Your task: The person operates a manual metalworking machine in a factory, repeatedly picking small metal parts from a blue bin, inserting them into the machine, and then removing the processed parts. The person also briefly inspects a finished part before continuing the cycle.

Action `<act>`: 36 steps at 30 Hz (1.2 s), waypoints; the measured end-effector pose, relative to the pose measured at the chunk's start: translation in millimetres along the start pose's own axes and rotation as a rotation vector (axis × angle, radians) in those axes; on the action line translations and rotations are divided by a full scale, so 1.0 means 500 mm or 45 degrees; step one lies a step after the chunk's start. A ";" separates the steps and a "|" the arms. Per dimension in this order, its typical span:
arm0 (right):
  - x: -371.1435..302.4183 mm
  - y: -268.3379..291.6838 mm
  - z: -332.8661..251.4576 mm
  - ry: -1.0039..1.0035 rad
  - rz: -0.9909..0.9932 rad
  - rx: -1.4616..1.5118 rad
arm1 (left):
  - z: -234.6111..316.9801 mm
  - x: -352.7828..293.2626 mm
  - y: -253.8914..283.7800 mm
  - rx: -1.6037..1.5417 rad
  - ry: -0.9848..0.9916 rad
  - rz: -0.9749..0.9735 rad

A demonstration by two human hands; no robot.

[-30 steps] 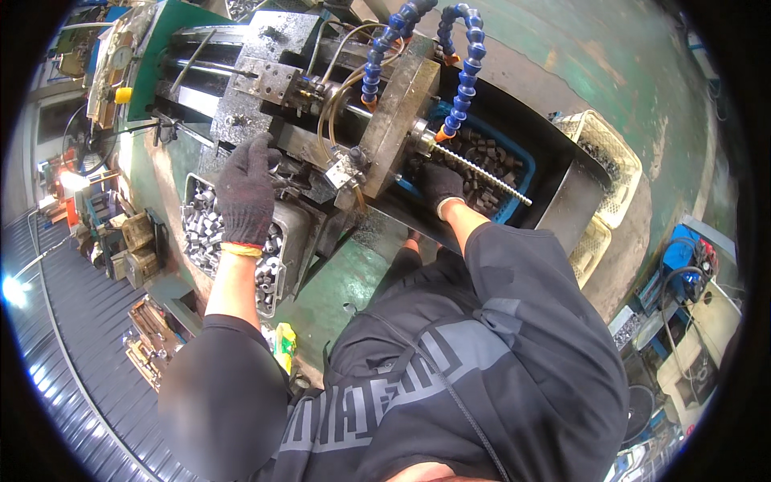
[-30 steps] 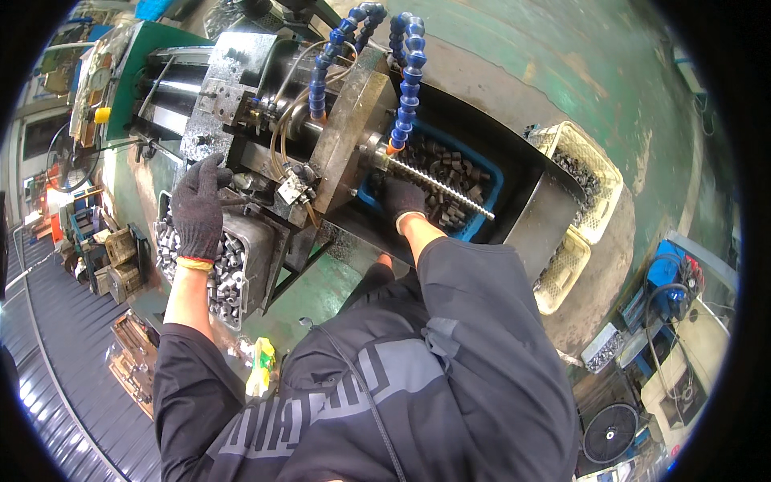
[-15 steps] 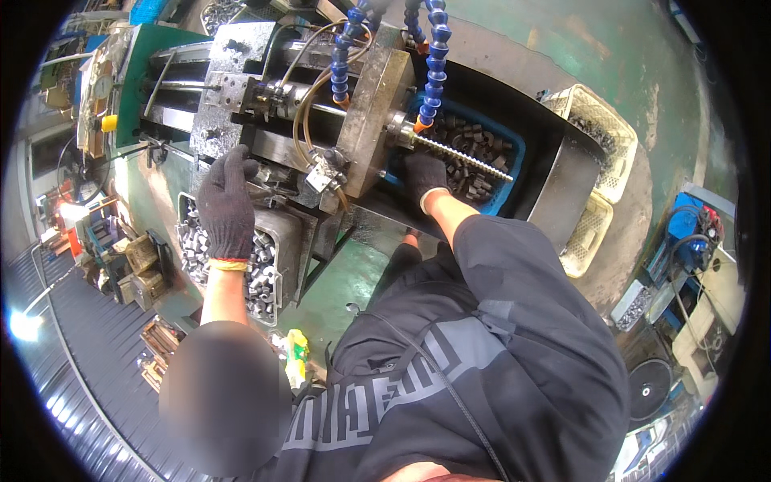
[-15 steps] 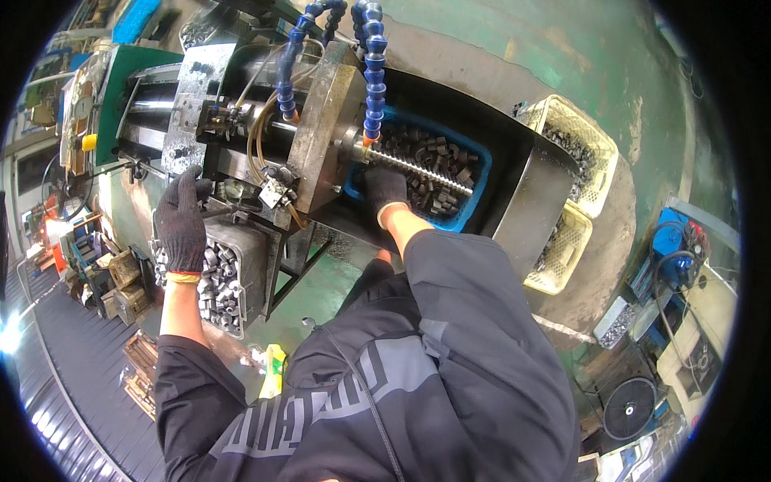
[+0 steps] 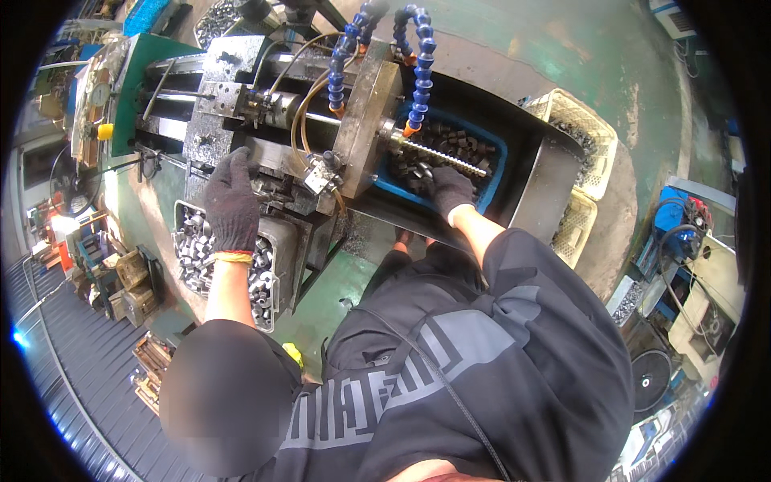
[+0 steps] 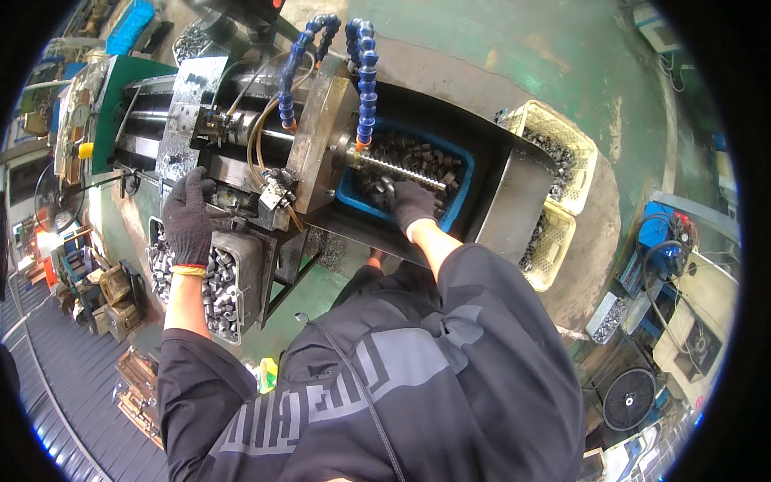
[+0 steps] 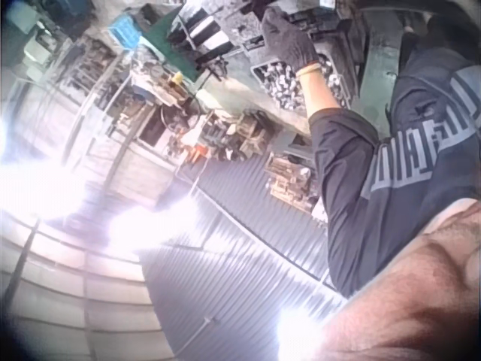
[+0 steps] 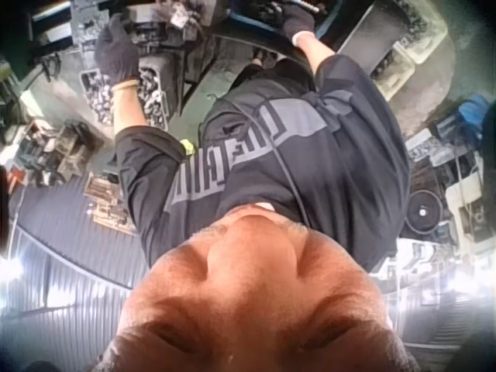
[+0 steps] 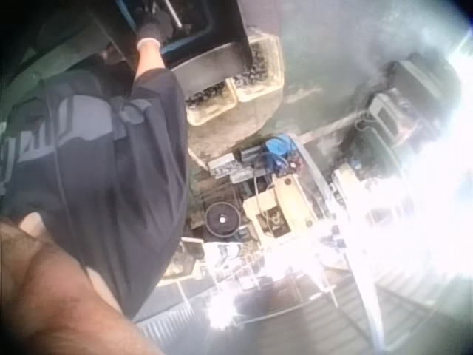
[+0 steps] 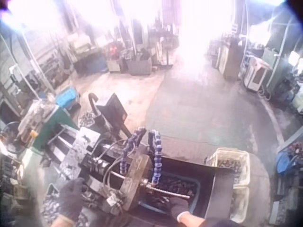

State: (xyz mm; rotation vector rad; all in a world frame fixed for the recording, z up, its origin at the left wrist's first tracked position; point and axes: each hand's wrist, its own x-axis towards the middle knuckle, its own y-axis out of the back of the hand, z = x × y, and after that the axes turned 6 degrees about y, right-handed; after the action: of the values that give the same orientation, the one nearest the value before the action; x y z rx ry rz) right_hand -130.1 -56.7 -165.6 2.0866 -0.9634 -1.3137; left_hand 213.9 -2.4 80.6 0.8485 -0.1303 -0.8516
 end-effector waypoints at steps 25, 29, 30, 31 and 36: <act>-0.429 0.297 0.204 0.805 0.400 2.906 | -0.092 0.145 -0.006 0.233 -0.507 -0.487; -0.375 0.206 0.236 0.636 0.575 2.234 | -0.056 0.151 -0.009 0.145 -0.756 -0.467; -0.355 0.134 0.273 0.453 0.734 1.890 | -0.018 0.126 -0.016 0.245 -0.826 -0.461; -0.308 0.048 0.329 0.134 0.720 1.679 | -0.030 0.154 -0.048 0.208 -1.007 -0.339; -0.504 0.079 0.170 -0.457 0.647 0.695 | -0.064 0.206 -0.023 0.434 -0.912 -0.408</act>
State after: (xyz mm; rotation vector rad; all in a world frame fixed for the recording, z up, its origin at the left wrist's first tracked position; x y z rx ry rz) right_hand -292.1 110.7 -30.8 1.7772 -2.0420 -1.2572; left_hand 289.6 -60.1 28.2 0.8566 -0.8011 -1.4391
